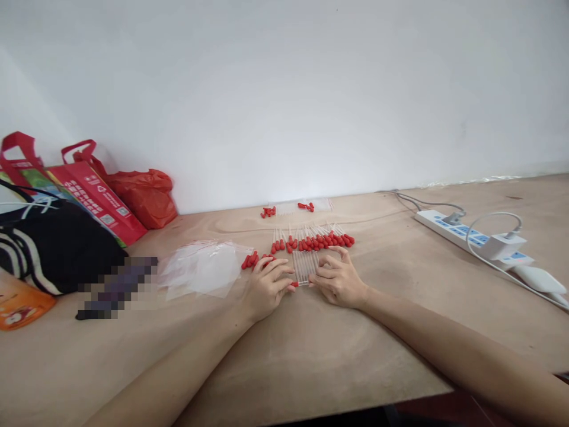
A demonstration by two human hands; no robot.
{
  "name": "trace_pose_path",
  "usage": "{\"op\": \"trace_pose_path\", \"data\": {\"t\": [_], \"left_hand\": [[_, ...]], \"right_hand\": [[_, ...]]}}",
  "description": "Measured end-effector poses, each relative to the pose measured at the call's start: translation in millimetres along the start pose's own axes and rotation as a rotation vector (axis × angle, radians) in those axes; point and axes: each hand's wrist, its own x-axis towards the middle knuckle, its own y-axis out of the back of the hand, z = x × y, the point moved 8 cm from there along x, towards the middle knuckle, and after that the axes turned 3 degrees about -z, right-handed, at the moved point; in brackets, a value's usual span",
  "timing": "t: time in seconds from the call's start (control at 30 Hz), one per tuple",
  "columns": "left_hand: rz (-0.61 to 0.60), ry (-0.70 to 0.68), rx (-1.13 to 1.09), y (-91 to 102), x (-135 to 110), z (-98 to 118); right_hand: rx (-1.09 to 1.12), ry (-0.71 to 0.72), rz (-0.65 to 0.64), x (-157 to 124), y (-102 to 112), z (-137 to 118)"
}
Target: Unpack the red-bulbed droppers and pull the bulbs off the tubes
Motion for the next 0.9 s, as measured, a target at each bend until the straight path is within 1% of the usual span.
{"op": "trace_pose_path", "data": {"t": [0.2,0.43,0.53,0.6,0.7,0.77,0.83,0.9], "left_hand": [[-0.045,0.017,-0.031,-1.2,0,-1],[-0.005,-0.010,-0.041,0.9,2,3],[0.013,-0.010,-0.051,3.9,-2,-1],[0.049,0.042,-0.053,8.6,-8,-10],[0.134,0.167,-0.081,17.2,-18,-29],[0.179,0.247,-0.113,21.2,-21,-42],[0.234,0.365,-0.097,26.3,-25,-58],[0.283,0.523,-0.037,32.3,-31,-80]], "right_hand": [[-0.004,0.001,-0.023,0,1,0],[-0.002,0.011,0.011,0,1,-2],[-0.001,0.006,0.013,-4,3,3],[-0.015,-0.052,0.017,-10,6,15],[-0.043,-0.241,0.011,-22,8,40],[-0.033,-0.345,-0.002,-27,7,51],[-0.011,-0.413,-0.002,-29,5,56],[0.000,-0.475,0.004,-29,3,60]]}}
